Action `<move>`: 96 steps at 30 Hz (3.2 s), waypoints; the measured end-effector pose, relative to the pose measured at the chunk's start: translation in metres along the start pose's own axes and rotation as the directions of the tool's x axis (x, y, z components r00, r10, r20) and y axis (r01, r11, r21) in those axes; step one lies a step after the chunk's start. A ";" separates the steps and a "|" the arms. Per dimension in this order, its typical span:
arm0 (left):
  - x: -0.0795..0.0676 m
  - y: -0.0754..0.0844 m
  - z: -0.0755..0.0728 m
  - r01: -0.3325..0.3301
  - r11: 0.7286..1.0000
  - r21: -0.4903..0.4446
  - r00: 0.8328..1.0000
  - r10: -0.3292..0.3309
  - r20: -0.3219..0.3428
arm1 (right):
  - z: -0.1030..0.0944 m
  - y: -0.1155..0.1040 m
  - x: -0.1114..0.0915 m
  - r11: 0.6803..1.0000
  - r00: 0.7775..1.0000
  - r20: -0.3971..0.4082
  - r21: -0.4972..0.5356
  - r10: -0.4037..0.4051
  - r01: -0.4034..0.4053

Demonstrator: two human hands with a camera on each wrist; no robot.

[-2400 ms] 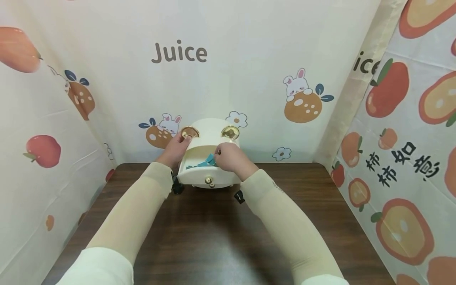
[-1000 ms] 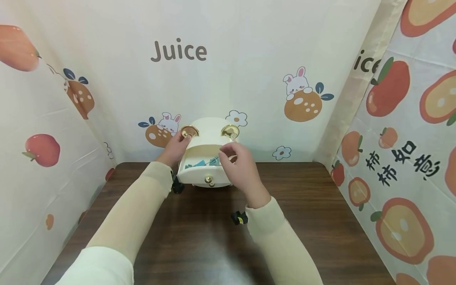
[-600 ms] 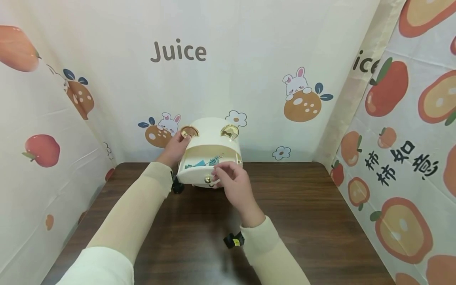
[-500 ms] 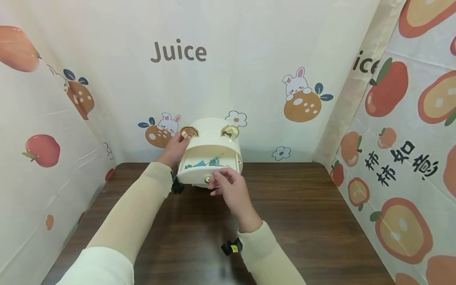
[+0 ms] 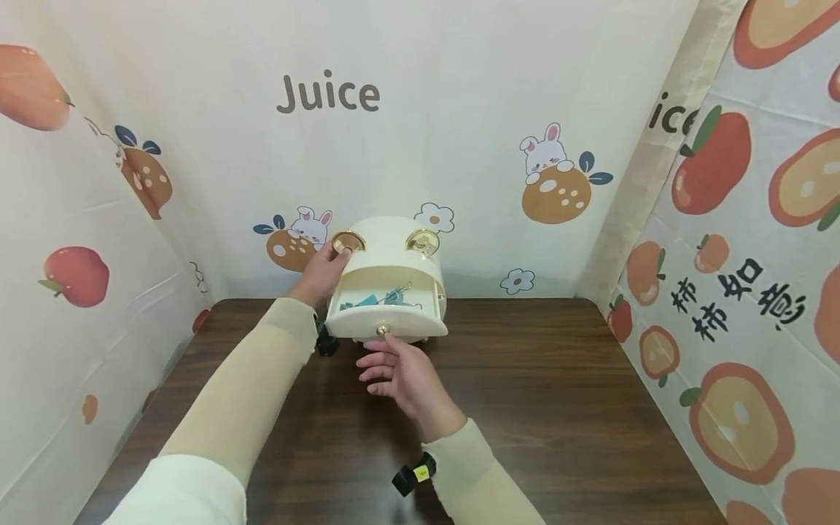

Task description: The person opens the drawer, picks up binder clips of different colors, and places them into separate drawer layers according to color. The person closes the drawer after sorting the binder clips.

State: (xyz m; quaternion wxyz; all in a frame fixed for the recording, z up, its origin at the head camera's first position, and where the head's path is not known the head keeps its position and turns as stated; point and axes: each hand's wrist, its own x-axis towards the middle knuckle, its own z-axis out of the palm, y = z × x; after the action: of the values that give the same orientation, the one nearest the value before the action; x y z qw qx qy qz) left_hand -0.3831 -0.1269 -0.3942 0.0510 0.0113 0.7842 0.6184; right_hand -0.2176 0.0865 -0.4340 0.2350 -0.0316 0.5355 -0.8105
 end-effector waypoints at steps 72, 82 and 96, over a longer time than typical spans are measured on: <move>-0.002 0.002 0.000 -0.017 0.998 0.067 1.000 0.019 -0.024 | 0.000 -0.048 0.082 0.976 0.995 -0.072 0.213 0.068 -0.051; -0.003 0.001 0.000 -0.016 0.997 0.071 1.000 0.017 -0.024 | -0.004 -0.034 0.080 0.995 0.986 -0.150 0.084 0.071 -0.058; -0.004 0.004 0.001 -0.035 0.996 0.079 0.999 0.036 -0.018 | -0.022 0.014 0.077 0.993 0.963 -0.241 0.047 0.120 -0.112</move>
State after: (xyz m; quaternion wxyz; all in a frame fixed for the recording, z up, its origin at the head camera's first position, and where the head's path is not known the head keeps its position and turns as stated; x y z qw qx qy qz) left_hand -0.3788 -0.1250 -0.3905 0.0319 0.0211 0.8081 0.5878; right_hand -0.2871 0.0688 -0.4712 0.2150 0.1032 0.5480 -0.8018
